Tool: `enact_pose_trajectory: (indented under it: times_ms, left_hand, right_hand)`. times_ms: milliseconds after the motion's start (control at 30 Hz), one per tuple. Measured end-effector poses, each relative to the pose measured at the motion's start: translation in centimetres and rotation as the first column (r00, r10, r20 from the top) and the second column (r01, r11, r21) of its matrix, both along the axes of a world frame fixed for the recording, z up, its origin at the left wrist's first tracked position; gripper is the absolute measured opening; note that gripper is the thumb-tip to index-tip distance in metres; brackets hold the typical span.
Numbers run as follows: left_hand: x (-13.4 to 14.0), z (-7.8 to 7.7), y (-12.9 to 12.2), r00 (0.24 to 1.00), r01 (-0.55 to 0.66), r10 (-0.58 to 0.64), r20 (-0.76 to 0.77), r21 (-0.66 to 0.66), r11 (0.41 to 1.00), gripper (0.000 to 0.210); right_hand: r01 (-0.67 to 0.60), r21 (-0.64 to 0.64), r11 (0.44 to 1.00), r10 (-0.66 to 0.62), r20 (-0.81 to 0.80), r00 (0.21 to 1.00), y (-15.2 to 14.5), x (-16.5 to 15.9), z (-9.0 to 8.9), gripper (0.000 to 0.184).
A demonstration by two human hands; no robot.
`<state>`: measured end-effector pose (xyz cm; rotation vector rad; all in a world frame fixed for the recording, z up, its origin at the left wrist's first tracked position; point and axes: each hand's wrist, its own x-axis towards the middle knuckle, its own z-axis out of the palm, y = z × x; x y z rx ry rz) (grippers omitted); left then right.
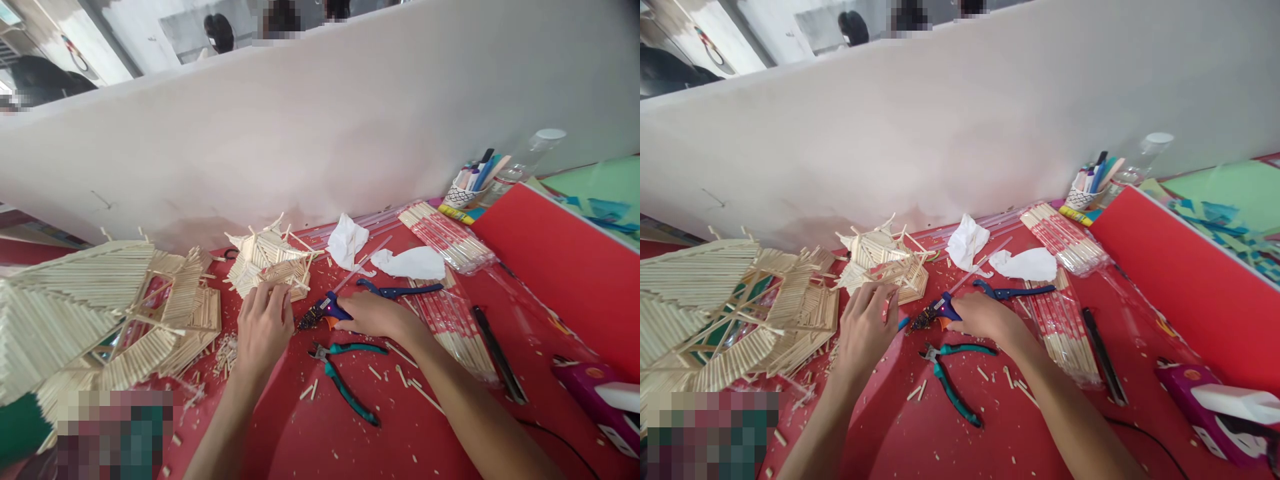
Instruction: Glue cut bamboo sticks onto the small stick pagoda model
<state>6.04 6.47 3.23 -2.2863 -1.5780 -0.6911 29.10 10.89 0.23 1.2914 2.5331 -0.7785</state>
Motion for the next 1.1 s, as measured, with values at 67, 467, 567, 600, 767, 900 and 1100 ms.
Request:
enact_pose_trajectory:
  times_ms: [67, 467, 567, 600, 767, 900, 1100]
  left_hand:
    - [-0.1, 0.1, -0.1, 1.0, -0.014, 0.014, -0.017, -0.02, 1.0, 0.016]
    - [-0.5, 0.8, -0.3, 0.999, -0.018, 0.016, -0.041, -0.041, 0.999, 0.014]
    - [-0.5, 0.6, -0.2, 1.0, -0.008, 0.007, -0.027, -0.044, 0.999, 0.015]
    - [-0.5, 0.5, -0.2, 1.0, -0.009, 0.007, -0.027, -0.046, 0.999, 0.015]
    - [-1.2, 1.2, -0.1, 0.999, -0.014, 0.01, -0.05, -0.087, 0.996, 0.016]
    - [-2.8, 3.9, -1.2, 0.997, -0.029, 0.012, -0.073, -0.239, 0.971, 0.014]
    - [-4.2, 5.6, -3.9, 0.975, -0.066, -0.118, -0.19, -0.749, 0.66, 0.017]
  right_hand:
    - [0.008, -0.004, 1.0, -0.008, 0.002, 1.0, 0.0, 0.0, 0.1, 0.029]
    - [0.011, -0.014, 1.0, -0.011, 0.009, 1.0, 0.0, -0.1, 0.4, 0.03]
    - [0.006, -0.014, 1.0, -0.005, 0.011, 1.0, 0.0, -0.1, 0.5, 0.03]
    - [0.006, -0.015, 1.0, -0.005, 0.012, 1.0, 0.0, -0.1, 0.5, 0.03]
    - [0.011, -0.03, 0.999, -0.01, 0.03, 1.0, -0.2, -0.2, 1.0, 0.03]
    - [0.003, 0.004, 1.0, -0.003, 0.015, 1.0, -0.3, -0.2, 1.0, 0.03]
    - [-0.013, 0.061, 0.998, 0.011, 0.024, 1.0, -0.4, -0.2, -0.1, 0.034]
